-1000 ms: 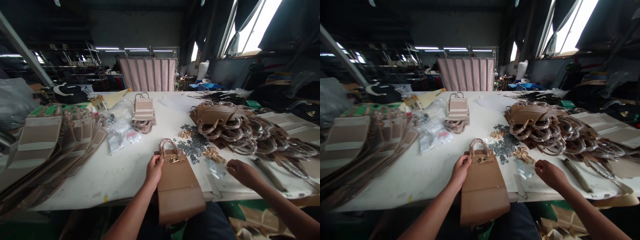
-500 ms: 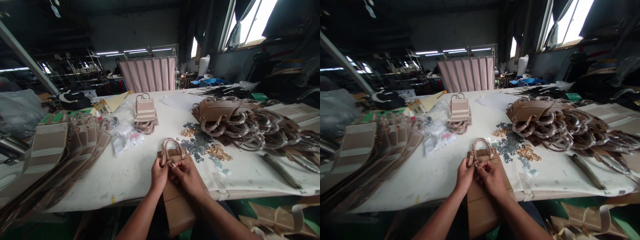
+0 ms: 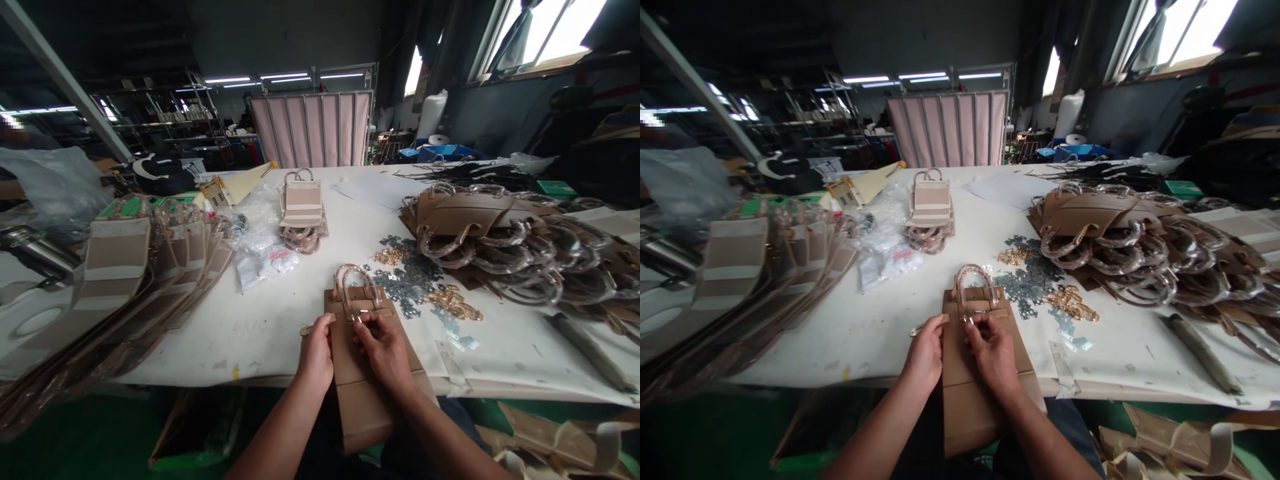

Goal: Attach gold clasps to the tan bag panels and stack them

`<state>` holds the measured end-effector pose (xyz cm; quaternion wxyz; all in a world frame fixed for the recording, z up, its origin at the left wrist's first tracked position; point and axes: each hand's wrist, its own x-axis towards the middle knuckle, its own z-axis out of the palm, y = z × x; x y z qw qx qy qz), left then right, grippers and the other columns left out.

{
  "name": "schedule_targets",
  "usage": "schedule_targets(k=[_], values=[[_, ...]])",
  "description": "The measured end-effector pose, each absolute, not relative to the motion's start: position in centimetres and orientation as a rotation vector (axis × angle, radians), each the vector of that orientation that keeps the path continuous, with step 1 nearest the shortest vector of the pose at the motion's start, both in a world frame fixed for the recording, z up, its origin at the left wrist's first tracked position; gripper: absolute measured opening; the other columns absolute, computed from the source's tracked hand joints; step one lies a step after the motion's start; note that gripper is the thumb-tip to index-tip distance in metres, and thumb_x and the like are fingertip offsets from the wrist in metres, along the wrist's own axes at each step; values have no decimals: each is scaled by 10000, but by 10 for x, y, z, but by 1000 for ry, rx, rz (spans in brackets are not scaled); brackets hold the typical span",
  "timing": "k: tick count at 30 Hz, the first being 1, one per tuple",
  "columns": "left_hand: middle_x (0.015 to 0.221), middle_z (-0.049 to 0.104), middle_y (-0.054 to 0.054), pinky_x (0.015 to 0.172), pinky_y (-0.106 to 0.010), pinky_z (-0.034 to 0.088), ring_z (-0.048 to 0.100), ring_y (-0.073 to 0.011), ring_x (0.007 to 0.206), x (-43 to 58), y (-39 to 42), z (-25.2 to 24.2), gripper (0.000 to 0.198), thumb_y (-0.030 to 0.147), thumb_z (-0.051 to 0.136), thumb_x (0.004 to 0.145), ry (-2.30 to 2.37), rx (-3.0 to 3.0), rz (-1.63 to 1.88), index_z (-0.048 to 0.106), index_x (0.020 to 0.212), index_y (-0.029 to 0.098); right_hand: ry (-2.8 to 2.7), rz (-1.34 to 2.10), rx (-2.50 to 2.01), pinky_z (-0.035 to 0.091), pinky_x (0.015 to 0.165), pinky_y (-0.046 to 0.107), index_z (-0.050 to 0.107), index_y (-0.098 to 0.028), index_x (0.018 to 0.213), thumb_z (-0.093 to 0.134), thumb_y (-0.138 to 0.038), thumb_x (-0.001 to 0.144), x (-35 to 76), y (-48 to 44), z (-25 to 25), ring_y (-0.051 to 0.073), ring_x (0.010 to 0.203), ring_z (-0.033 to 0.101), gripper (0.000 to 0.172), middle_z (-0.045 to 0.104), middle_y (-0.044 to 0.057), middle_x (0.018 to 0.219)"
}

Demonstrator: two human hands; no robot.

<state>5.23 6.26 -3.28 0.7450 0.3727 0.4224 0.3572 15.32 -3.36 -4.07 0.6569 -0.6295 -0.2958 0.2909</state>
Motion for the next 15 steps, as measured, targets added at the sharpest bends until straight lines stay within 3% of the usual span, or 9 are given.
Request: schedule_targets(k=[4,9,15], values=[[753,733,-65,681,-331,561,705,-229,708,56,55,-28,352,477,767,753,874,691,845,726,863,145,-712,625,-1515,572,606,300,712,-190,1257,702,-596,936,151,-30,-35,238,713,722,517,764,65,834],[909,752,-10,813,-281,530,687,-185,875,57,46,-27,253,405,759,794,819,695,1026,728,924,190,-747,608,-1567,595,638,320,731,-190,1038,722,-566,898,149,-23,-19,264,715,766,401,786,79,823],[1014,754,-26,909,-301,495,663,-210,1002,51,41,-36,224,406,686,893,848,929,1088,735,974,203,-780,478,-1650,580,612,317,722,-200,989,709,-517,903,144,-19,-20,257,668,767,328,775,56,762]])
